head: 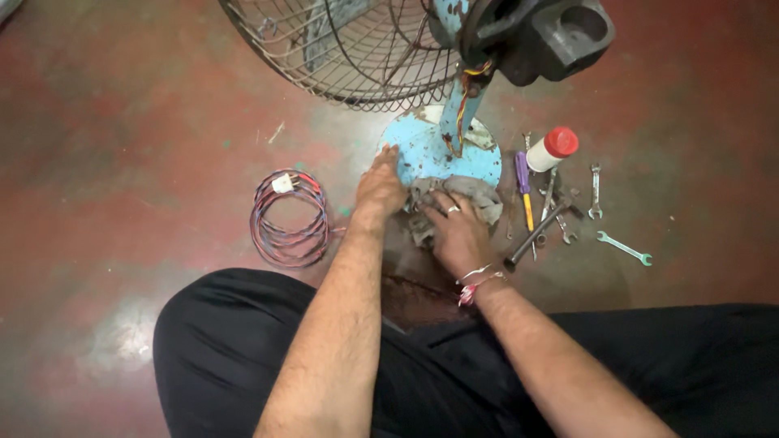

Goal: The person services a pedestal fan while sitting on the floor. They wipe the fan motor housing and blades with a cloth, unscrew fasteners on the fan base, and use a screwdriver to work on the switch plate on the base, handling wires and small parts.

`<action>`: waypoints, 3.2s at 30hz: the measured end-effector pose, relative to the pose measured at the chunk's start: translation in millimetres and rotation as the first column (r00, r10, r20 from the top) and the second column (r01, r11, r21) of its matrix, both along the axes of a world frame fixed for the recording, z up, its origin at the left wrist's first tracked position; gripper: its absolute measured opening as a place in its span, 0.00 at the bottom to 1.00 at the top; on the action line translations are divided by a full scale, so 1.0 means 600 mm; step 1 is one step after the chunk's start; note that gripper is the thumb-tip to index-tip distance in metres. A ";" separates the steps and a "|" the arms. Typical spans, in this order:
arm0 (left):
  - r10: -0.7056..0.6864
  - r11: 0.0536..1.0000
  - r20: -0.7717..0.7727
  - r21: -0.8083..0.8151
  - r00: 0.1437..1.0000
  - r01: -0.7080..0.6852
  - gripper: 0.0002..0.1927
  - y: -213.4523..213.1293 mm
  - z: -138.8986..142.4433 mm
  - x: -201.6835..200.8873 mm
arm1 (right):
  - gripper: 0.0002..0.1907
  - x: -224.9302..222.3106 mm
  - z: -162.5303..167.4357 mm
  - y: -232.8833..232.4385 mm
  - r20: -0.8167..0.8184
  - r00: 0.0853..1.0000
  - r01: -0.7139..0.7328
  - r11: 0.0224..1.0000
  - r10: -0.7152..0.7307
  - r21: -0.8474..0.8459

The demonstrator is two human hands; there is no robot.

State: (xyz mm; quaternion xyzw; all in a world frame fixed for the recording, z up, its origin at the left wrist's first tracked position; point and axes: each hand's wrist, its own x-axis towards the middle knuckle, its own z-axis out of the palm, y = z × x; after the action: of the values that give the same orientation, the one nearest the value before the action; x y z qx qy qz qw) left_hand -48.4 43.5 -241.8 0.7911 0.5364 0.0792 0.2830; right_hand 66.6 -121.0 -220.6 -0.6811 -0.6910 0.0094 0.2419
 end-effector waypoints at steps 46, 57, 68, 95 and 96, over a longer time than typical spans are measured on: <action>-0.102 0.988 0.013 0.114 0.995 0.100 0.57 0.007 0.008 -0.017 | 0.22 0.035 0.017 -0.011 -0.199 0.978 0.049 0.998 -0.057 -0.045; -0.009 1.000 0.061 0.017 0.998 0.008 0.26 -0.090 0.092 0.039 | 0.10 0.117 -0.011 0.010 -0.735 0.640 0.285 0.958 -0.225 -0.046; -0.552 0.834 -0.148 -0.073 0.821 0.548 0.19 -0.156 0.006 0.082 | 0.14 0.141 -0.011 -0.005 -0.003 0.652 0.738 0.635 -0.758 -0.230; -0.147 0.976 -0.070 0.154 0.987 0.157 0.10 -0.003 0.025 -0.049 | 0.10 0.140 -0.025 0.024 -0.114 0.637 0.740 0.646 -0.762 -0.186; -0.176 0.964 -0.097 0.185 0.980 0.191 0.10 -0.004 0.026 -0.050 | 0.10 0.139 -0.023 0.022 -0.130 0.650 0.736 0.663 -0.748 -0.136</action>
State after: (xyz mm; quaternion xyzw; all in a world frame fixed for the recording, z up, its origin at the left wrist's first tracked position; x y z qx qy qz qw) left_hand -78.7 41.2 -226.0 0.8637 0.4614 0.0727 0.1895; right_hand 150.0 -108.0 -234.5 -0.9085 -0.3273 -0.0060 0.2599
